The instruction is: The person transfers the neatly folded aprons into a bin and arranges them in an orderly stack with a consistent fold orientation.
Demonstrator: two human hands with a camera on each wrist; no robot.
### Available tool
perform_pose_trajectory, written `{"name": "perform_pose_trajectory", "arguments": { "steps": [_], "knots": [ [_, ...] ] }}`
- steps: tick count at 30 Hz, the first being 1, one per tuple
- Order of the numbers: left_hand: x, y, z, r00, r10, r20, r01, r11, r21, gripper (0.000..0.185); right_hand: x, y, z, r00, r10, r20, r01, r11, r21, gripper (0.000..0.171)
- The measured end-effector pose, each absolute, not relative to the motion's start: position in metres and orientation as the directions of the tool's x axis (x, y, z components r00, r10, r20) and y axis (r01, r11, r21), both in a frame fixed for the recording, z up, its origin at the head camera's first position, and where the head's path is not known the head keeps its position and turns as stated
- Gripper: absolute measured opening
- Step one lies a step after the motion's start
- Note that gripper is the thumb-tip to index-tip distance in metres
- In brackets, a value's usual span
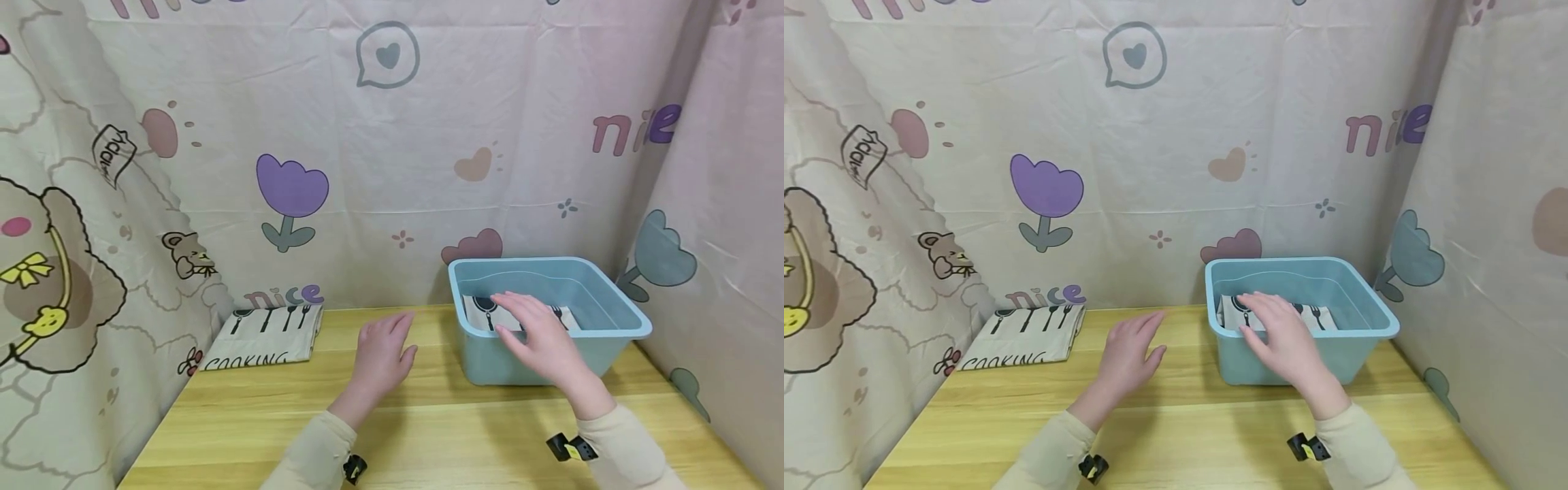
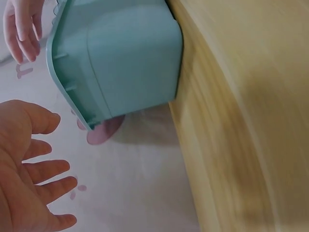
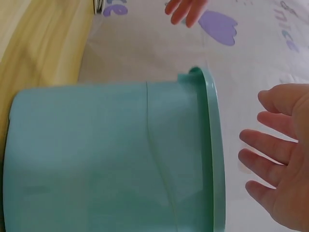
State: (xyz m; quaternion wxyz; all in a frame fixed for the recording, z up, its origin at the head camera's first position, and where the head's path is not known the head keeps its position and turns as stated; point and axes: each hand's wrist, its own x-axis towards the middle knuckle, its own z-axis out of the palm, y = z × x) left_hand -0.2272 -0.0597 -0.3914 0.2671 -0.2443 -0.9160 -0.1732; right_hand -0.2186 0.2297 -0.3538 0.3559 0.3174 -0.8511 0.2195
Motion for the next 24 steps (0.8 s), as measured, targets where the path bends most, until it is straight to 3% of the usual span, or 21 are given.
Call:
{"name": "perform_pose_trajectory", "arguments": {
  "steps": [24],
  "knots": [
    [-0.235, -0.123, -0.420, -0.821, 0.230, 0.523, 0.349, 0.927, 0.141, 0.059, -0.222, 0.162, -0.374, -0.477, -0.479, 0.737, -0.757, 0.649, -0.068, 0.053]
  ]
}}
